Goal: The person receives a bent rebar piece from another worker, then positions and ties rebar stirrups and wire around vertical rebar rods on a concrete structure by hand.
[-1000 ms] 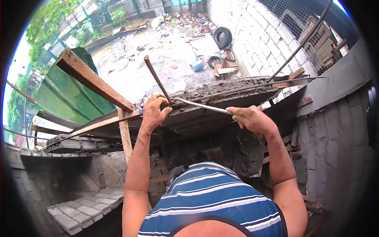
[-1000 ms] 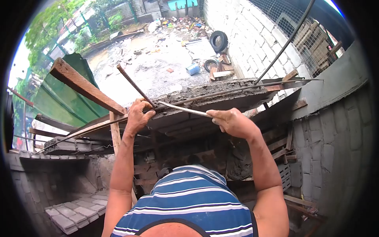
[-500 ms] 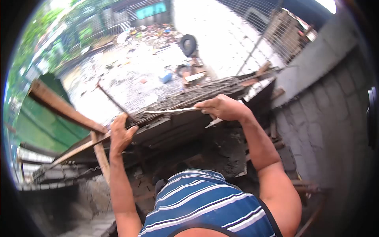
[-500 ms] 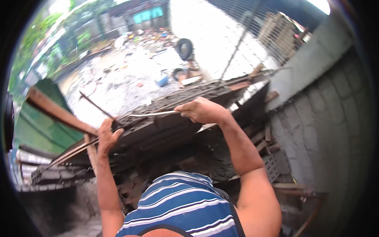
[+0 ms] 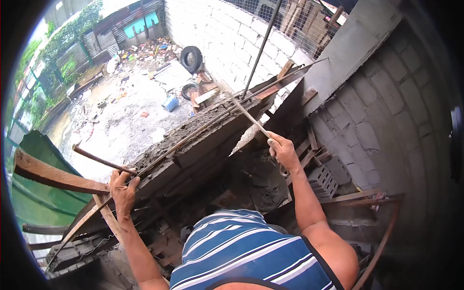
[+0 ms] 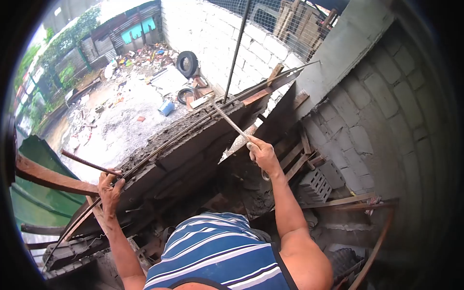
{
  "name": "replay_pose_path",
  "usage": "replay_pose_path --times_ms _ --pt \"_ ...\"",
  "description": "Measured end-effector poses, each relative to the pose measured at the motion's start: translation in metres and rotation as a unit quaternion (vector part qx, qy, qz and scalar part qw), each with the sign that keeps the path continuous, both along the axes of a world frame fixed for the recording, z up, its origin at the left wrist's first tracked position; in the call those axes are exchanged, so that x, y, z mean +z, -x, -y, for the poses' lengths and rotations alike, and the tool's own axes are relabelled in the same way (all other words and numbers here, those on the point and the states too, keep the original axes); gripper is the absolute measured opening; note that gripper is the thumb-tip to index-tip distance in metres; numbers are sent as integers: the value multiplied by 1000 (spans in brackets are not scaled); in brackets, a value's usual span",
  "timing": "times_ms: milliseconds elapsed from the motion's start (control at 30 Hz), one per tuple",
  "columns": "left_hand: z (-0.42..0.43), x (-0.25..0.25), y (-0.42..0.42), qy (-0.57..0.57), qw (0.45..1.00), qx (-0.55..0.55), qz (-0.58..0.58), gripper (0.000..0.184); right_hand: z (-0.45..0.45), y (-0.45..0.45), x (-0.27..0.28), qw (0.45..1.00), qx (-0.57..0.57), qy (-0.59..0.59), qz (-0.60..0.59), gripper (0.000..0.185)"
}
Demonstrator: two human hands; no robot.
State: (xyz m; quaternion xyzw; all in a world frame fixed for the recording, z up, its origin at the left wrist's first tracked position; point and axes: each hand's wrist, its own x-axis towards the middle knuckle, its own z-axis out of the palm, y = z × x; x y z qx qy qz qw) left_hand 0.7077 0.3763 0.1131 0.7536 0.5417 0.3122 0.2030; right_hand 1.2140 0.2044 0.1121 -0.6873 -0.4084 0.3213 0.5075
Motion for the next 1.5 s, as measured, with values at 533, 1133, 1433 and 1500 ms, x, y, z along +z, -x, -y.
replay_pose_path --times_ms 533,1133,1433,1500 --pt "-2 -8 3 21 999 -16 41 19 -27 3 -4 951 -206 -129 189 36" --pt "35 31 -22 -198 979 33 48 13 -41 -15 -91 880 -79 -136 448 34" --pt "33 85 -133 -220 964 -131 69 18 -38 -14 -70 916 -89 -96 380 36" --pt "12 79 -154 -219 966 -133 30 26 -37 -13 -70 921 -89 -108 364 35"
